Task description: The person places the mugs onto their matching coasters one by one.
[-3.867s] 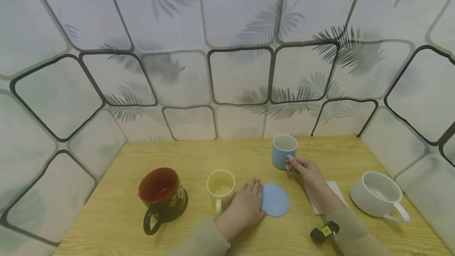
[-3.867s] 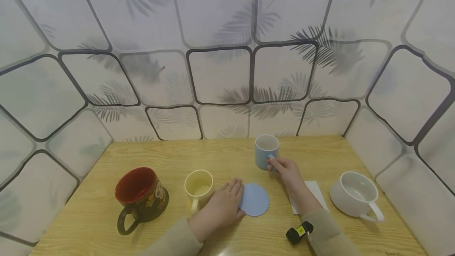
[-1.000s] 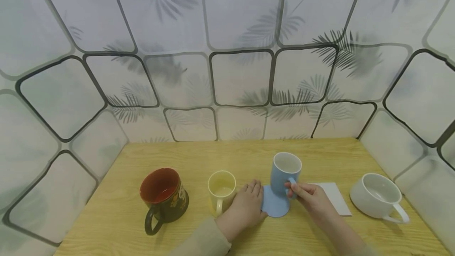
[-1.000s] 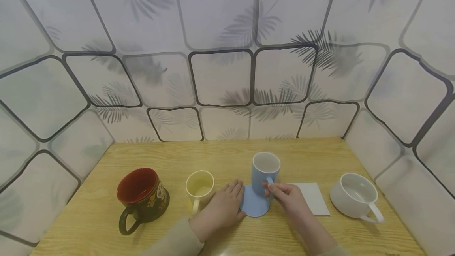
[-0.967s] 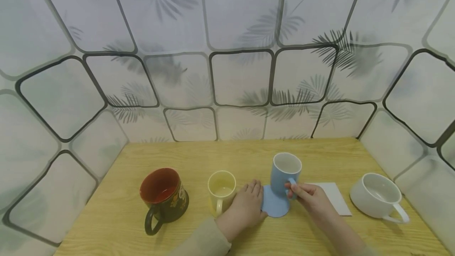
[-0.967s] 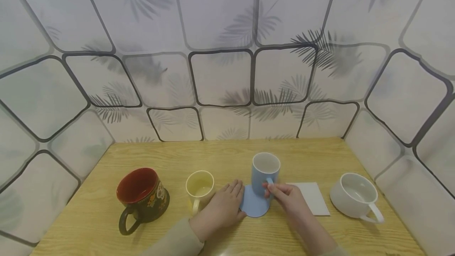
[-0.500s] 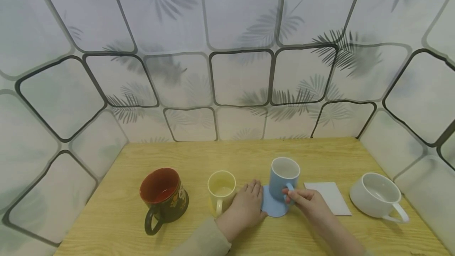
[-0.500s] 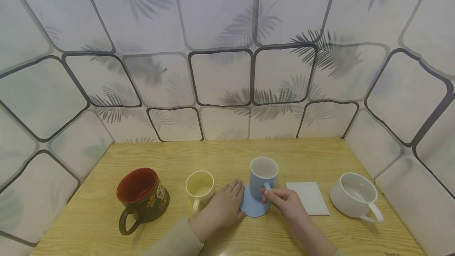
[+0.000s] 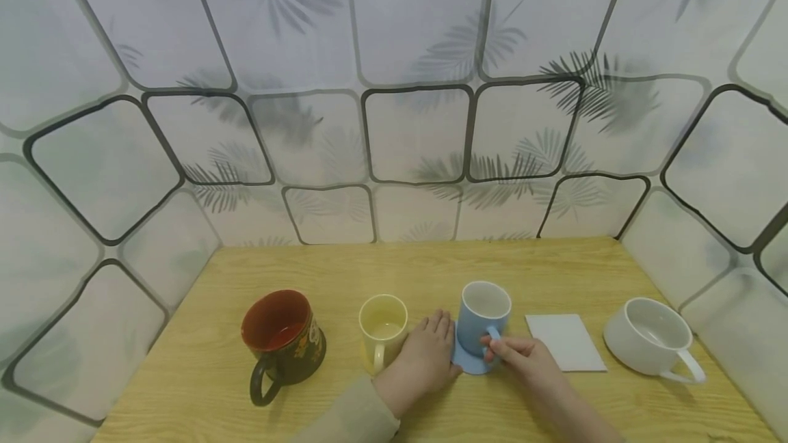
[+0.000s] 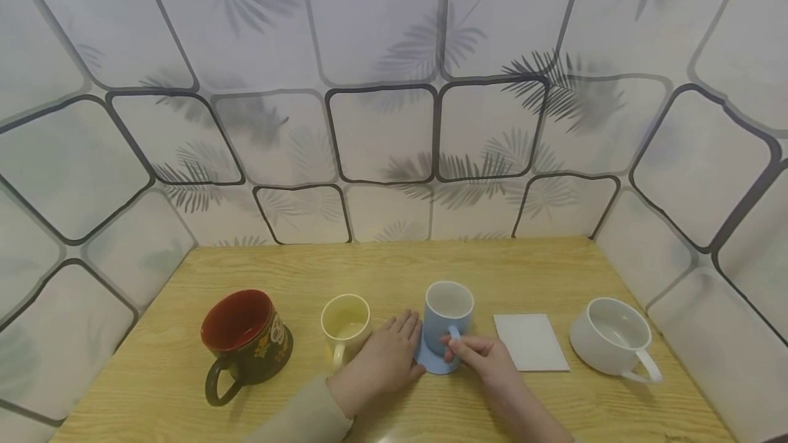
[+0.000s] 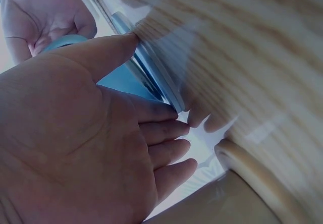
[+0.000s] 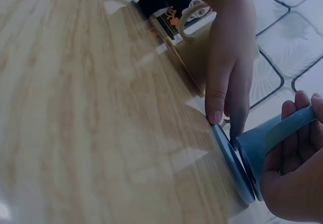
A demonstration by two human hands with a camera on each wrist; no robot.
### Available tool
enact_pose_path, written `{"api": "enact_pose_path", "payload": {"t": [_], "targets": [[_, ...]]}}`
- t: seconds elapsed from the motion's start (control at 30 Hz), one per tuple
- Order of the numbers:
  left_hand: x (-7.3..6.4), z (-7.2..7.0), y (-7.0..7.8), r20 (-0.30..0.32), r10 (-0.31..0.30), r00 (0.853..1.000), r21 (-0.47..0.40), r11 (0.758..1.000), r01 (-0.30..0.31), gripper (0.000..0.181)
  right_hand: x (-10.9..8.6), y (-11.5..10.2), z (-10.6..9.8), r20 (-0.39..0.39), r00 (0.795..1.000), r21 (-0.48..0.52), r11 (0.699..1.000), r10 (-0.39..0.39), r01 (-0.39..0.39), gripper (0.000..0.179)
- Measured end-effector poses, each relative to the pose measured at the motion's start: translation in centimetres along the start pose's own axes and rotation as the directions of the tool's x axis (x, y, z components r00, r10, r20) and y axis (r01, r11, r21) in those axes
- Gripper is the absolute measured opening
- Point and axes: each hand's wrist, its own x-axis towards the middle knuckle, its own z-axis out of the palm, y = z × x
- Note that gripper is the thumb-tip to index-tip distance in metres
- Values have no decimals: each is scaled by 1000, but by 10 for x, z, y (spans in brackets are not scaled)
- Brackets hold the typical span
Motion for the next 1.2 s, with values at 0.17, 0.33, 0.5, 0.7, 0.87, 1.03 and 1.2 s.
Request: {"api": "enact_pose_path", "payload": {"t": [0.17,0.33,0.5,0.7,0.87,1.03,1.2], "targets": [[0,1,0,-9,0,1000,1,1000,0,80,-1,1,4,-17,1000,-14,1000,1,-2,32],[-2,-1,0,-17,-2,1000,-11,1000,2,79,-3,2,8,-34,999,-22,1000,-4,3,31],[-3,-3,0,-17,-2,1000,-13,1000,1,79,-4,2,10,-28,1000,-11,1000,-3,3,31],[-1,0,2,-5,-14,1000,5,1000,14,80,-5,4,13,2,1000,46,999,-9,9,30],[1,2,2,3,-34,999,19,999,34,82,-5,6,17,5,999,57,998,-36,36,29],[1,3,3,5,-38,999,34,999,38,82,-6,6,18,17,999,54,998,-42,41,29],[2,4,3,1,-34,999,61,998,34,80,-5,6,21,-21,1000,54,998,-15,16,28]]}}
